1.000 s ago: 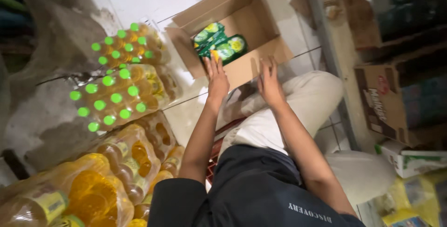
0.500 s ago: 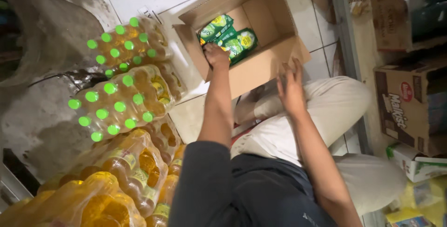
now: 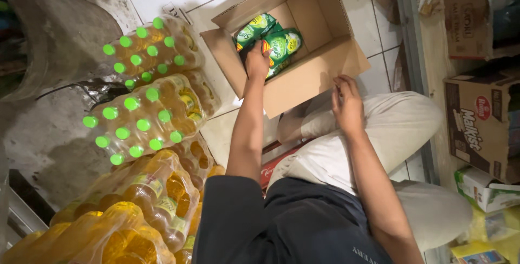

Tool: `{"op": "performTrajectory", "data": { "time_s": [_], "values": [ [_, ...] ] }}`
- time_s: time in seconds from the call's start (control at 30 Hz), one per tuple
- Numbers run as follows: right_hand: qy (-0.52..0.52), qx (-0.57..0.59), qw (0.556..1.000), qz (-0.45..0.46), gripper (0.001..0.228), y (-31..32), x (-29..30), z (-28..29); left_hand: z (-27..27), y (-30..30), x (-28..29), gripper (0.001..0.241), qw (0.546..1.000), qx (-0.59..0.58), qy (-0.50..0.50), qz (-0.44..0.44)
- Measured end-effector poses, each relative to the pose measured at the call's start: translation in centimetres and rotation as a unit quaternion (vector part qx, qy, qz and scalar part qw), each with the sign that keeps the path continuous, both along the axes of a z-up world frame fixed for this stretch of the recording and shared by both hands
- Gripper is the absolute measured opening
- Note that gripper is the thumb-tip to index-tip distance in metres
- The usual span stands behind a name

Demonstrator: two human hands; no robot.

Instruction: The person organizes detergent pouches on a shelf and packs them into a cardboard box. They pick up pouches from the floor and a shelf, arranging them neatly in a box and back onto the wooden retail shelf.

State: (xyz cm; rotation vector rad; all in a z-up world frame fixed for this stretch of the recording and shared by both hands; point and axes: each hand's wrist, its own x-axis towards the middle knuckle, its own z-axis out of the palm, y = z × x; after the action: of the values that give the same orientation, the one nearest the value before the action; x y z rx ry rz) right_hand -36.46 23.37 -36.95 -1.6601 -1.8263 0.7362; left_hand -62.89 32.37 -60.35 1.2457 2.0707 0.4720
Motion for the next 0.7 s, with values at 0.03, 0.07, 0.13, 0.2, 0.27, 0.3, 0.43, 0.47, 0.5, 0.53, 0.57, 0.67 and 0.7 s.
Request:
{"op": "performTrajectory", "data": {
  "time_s": [0.03,0.07,0.13,0.2,0.27,0.3,0.43,0.47,0.5,0.53,0.57,0.67,0.7],
  "values": [
    [0.003,-0.005,1.0,0.001,0.024,0.0,0.0,0.2,0.8,-0.3,0.1,0.05,1.0,0.02,-0.005,0.004],
    [0.006,-0.008,1.0,0.002,0.024,0.0,-0.1,0.3,1.7,-0.3,0.2,0.05,0.998,0.05,-0.035,0.017],
    [0.005,-0.028,1.0,-0.007,0.026,0.0,-0.1,0.5,3.9,-0.2,0.6,0.049,0.988,0.111,-0.095,0.041],
    [0.006,-0.037,0.999,-0.012,0.027,-0.2,0.1,0.5,6.9,0.0,0.9,0.045,0.988,0.112,-0.1,0.025],
    [0.01,-0.032,0.999,-0.016,0.028,-0.4,0.2,0.5,10.7,0.4,1.3,0.04,0.991,0.098,-0.093,0.008],
    [0.019,-0.024,0.999,-0.021,0.029,-0.4,0.3,0.6,12.6,0.3,1.6,0.038,0.993,0.082,-0.084,-0.001],
    [0.042,0.012,0.997,-0.062,0.033,-1.0,0.4,2.2,19.6,-0.5,2.7,0.029,0.974,0.175,-0.086,-0.113],
    [0.046,0.026,0.996,-0.074,0.034,-0.7,0.5,2.9,21.4,-0.5,3.4,0.029,0.967,0.19,-0.107,-0.13],
    [0.047,0.036,0.995,-0.077,0.039,-0.1,0.8,3.9,23.3,-0.6,4.2,0.029,0.959,0.205,-0.128,-0.146],
    [0.048,0.045,0.994,-0.087,0.044,-0.2,1.2,5.0,25.3,-1.0,5.0,0.029,0.95,0.216,-0.151,-0.169],
    [0.048,0.054,0.993,-0.096,0.049,-0.3,1.7,6.2,27.4,-1.0,6.0,0.028,0.943,0.223,-0.152,-0.197],
    [-0.016,0.145,0.987,-0.068,0.076,0.4,4.3,9.9,34.5,-0.7,9.9,0.025,0.909,0.233,-0.146,-0.313],
    [-0.01,0.133,0.989,-0.06,0.074,0.5,5.6,11.2,37.2,-1.0,11.4,0.025,0.893,0.233,-0.134,-0.361]
  ]
}}
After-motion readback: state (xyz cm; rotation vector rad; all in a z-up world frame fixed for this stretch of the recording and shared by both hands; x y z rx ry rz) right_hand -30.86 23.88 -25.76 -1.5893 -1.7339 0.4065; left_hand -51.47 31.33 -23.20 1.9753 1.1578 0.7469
